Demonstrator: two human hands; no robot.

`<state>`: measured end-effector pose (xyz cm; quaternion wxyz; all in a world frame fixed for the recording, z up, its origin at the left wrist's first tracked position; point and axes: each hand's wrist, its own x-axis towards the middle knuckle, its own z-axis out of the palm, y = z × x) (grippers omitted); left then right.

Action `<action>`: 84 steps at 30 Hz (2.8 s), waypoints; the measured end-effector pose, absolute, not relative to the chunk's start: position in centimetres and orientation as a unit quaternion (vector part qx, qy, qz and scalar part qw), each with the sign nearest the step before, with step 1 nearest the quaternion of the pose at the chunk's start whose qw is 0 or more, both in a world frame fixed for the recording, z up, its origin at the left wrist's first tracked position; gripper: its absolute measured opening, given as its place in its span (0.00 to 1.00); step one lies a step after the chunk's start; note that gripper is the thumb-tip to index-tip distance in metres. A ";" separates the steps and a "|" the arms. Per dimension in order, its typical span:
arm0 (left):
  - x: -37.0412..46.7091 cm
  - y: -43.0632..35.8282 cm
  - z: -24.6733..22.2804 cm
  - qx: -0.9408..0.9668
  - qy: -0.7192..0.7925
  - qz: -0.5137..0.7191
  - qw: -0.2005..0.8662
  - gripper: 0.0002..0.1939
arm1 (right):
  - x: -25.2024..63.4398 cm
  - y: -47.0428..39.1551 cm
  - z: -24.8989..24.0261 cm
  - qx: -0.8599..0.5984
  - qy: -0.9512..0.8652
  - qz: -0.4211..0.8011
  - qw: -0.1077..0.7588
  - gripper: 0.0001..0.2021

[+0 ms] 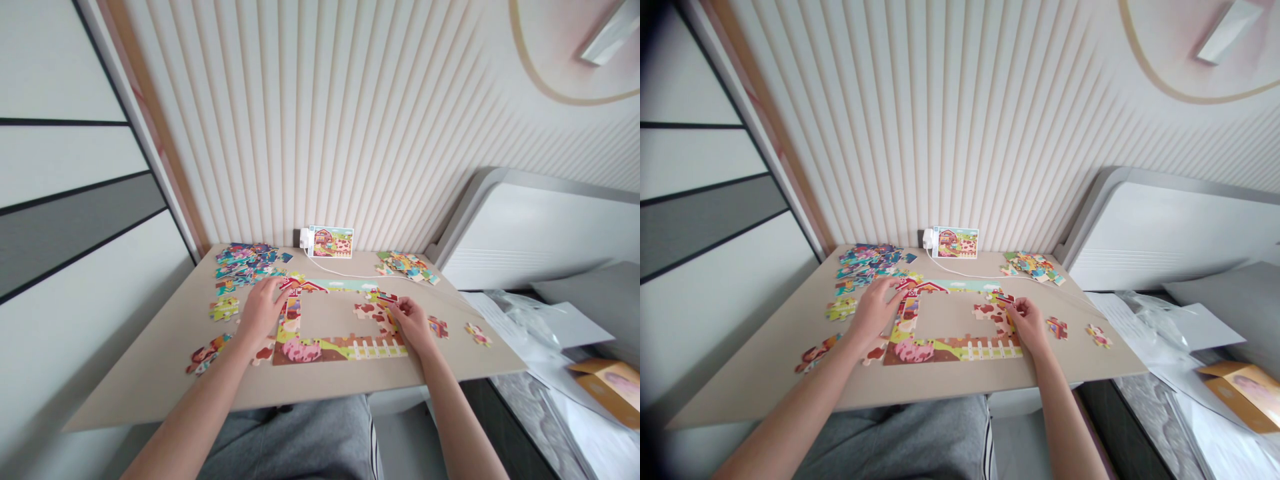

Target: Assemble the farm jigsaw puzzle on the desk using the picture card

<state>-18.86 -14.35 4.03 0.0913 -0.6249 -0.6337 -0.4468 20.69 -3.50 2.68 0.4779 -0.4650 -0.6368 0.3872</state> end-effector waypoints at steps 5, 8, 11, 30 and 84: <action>-18.7 -14.2 3.7 -0.646 -0.615 -0.450 0.051 0.12 | 20.9 -3.2 2.3 -0.457 -0.632 0.395 0.486 0.24; -18.4 -14.3 3.7 -0.675 -0.591 -0.440 0.037 0.11 | 20.9 -3.1 2.3 -0.454 -0.623 0.411 0.486 0.23; -18.2 -14.3 3.8 -0.691 -0.582 -0.428 0.038 0.11 | 20.8 -3.2 2.4 -0.451 -0.619 0.423 0.485 0.24; -18.5 -14.2 3.6 -0.691 -0.593 -0.411 0.052 0.12 | 20.6 -3.7 2.8 -0.469 -0.635 0.411 0.457 0.29; -18.2 -15.3 5.8 -0.596 -0.614 -0.509 0.094 0.07 | 1.0 -4.1 4.8 -0.466 -0.855 0.155 0.165 0.15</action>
